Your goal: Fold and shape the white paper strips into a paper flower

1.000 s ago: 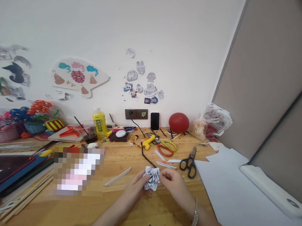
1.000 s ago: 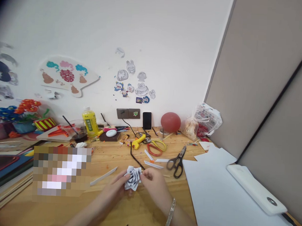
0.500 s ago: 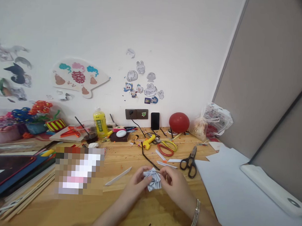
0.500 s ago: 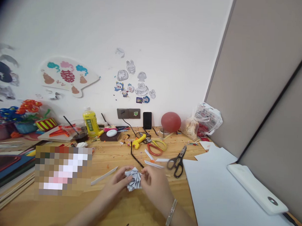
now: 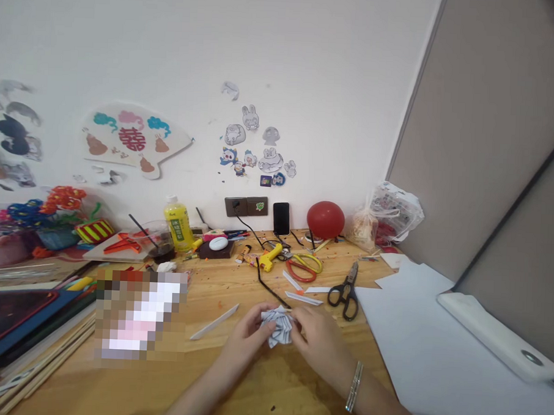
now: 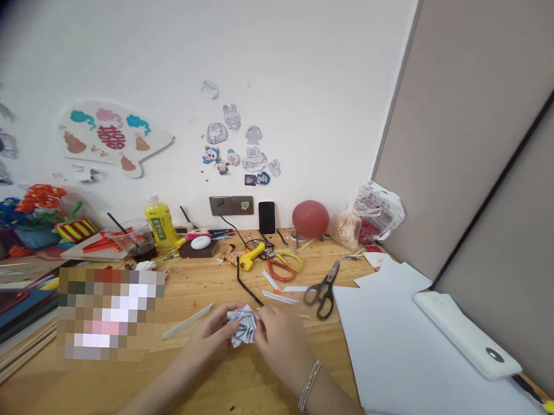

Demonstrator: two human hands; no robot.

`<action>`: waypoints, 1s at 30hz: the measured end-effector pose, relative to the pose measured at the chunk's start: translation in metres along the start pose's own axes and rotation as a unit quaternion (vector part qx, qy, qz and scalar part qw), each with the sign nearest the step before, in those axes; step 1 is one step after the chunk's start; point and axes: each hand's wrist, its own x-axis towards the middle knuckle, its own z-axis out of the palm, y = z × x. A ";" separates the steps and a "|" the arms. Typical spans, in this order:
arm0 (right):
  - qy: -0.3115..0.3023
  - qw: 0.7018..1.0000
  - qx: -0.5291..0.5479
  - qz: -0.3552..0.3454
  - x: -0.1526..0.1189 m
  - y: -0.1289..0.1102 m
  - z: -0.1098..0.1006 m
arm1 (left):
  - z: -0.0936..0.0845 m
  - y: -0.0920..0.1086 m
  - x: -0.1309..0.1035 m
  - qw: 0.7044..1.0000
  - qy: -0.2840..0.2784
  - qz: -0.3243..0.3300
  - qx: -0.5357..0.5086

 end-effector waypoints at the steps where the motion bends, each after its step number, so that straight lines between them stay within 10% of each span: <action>1: -0.002 1.000 -0.002 -0.005 0.000 0.000 0.000 | 0.000 0.001 0.000 1.000 0.001 0.000 0.001; 30: 0.012 0.980 0.198 0.017 0.002 0.006 0.004 | 0.005 0.010 -0.008 0.999 0.010 -0.023 0.022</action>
